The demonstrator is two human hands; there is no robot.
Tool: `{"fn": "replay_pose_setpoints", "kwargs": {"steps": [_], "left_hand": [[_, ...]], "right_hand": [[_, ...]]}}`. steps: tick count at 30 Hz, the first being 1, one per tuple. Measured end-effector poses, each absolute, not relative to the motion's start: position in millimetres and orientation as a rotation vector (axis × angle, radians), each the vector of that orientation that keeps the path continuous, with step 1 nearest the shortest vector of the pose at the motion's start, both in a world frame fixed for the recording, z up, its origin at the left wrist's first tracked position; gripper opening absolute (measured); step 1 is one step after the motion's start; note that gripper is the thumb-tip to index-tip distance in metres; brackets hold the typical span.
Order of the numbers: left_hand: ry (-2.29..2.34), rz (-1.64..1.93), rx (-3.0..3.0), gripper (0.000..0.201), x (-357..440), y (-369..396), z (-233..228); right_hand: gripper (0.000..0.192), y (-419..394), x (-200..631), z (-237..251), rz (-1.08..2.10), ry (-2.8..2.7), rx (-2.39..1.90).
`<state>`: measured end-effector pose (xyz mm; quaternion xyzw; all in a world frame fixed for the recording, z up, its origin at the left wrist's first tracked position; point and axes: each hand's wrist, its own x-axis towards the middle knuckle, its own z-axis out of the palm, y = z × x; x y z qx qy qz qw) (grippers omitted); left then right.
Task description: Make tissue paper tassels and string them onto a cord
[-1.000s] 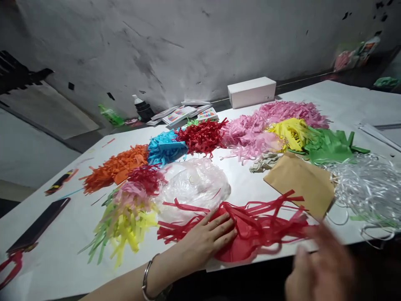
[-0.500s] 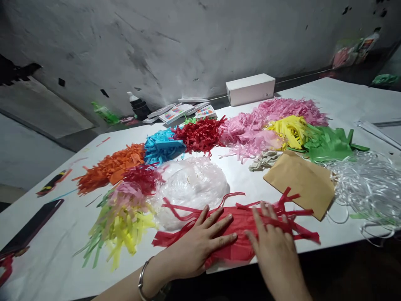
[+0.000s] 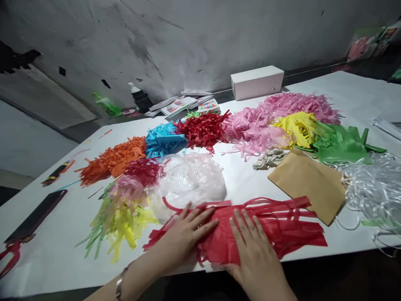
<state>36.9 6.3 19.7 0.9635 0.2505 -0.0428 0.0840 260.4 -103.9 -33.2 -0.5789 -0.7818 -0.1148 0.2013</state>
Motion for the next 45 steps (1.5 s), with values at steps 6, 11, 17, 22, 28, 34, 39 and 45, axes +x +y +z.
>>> {"fn": "replay_pose_setpoints", "kwargs": {"steps": [6,11,17,22,28,34,39,45], "left_hand": [[1.278,0.065,2.932,0.055,-43,16,26],[1.038,0.200,2.854,0.066,-7,-30,51],[0.719,0.419,2.728,0.031,69,-52,18],[0.743,0.623,2.591,0.027,61,-41,11],[0.923,0.455,2.399,0.023,58,-21,23],[1.153,0.096,2.418,0.016,80,17,30],[1.176,-0.079,2.428,0.013,91,34,34],[1.161,-0.112,2.416,0.016,93,41,31]], "right_hand": [[0.087,-115,284,-35,-0.387,-2.202,-1.626],[0.075,-113,270,-34,-0.372,-2.168,-1.647],[0.049,-117,268,-36,-0.323,-2.106,-1.624],[0.050,-122,291,-33,-0.227,-2.223,-1.352],[0.025,-111,287,-22,-0.138,-1.996,-1.438],[0.017,-90,267,-14,-0.225,-1.774,-1.816],[0.015,-88,266,-14,-0.283,-1.778,-1.920],[0.016,-88,269,-15,-0.281,-1.769,-1.923]]}}
